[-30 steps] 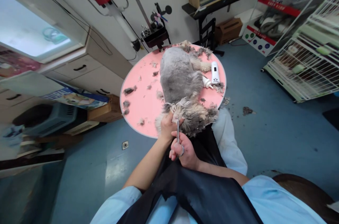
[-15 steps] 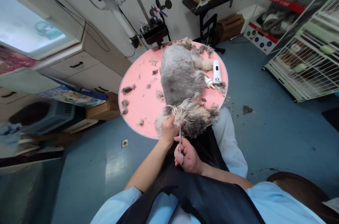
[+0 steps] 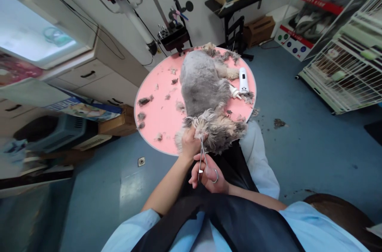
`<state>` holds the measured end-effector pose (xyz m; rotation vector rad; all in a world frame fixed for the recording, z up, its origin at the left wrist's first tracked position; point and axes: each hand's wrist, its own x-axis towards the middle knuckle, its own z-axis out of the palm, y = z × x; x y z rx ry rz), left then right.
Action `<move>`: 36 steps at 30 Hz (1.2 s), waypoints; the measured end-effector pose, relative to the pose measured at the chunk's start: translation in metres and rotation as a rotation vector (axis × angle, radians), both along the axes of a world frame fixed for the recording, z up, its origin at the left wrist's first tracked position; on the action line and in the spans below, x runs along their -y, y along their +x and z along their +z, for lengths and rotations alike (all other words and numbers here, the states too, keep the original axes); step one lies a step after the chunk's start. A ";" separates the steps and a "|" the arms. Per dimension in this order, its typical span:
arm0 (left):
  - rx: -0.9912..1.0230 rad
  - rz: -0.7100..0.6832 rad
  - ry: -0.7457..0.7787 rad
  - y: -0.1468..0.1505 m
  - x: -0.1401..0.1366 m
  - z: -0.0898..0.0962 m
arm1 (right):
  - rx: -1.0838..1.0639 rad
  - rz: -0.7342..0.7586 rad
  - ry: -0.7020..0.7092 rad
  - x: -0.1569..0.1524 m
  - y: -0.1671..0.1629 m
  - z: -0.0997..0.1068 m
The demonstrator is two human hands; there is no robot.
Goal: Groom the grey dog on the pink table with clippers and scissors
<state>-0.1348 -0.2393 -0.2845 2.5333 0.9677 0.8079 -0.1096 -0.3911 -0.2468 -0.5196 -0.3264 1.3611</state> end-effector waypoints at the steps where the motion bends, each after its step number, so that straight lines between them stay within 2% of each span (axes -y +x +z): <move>1: 0.003 -0.001 0.001 0.000 0.000 -0.001 | -0.029 0.000 -0.006 -0.001 0.001 0.002; 9: 0.019 -0.002 0.020 -0.003 -0.001 -0.009 | -0.139 -0.093 -0.033 -0.013 0.002 0.014; 13: 0.032 0.002 0.041 -0.002 -0.003 -0.007 | -0.064 -0.167 -0.077 -0.016 -0.003 0.016; 15: 0.039 -0.006 0.020 0.000 -0.004 -0.004 | 0.027 -0.177 -0.037 -0.012 -0.007 0.014; 19: 0.049 -0.036 -0.065 0.005 -0.006 0.008 | 0.262 -0.132 0.083 0.001 -0.002 0.009; 21: 0.082 -0.081 -0.129 0.006 -0.006 0.017 | 0.456 -0.122 0.052 0.004 0.013 0.010; 23: 0.176 -0.167 -0.204 0.006 -0.005 0.027 | 0.774 -0.171 -0.045 0.002 0.035 0.016; 26: 0.335 -0.282 -0.276 0.007 -0.002 0.039 | 1.379 -0.271 -0.266 -0.006 0.067 0.029; 29: 0.344 -0.232 -0.326 0.012 0.004 0.042 | 1.820 -0.212 -0.432 -0.007 0.080 0.034; 31: 0.347 -0.145 -0.400 0.017 0.009 0.041 | 1.949 -0.104 -0.500 0.002 0.080 0.029; 33: 0.380 -0.068 -0.468 0.021 0.013 0.039 | 1.961 0.003 -0.560 0.019 0.079 0.021; 36: 0.406 -0.032 -0.498 0.026 0.017 0.036 | 1.744 0.112 -0.554 0.050 0.088 0.015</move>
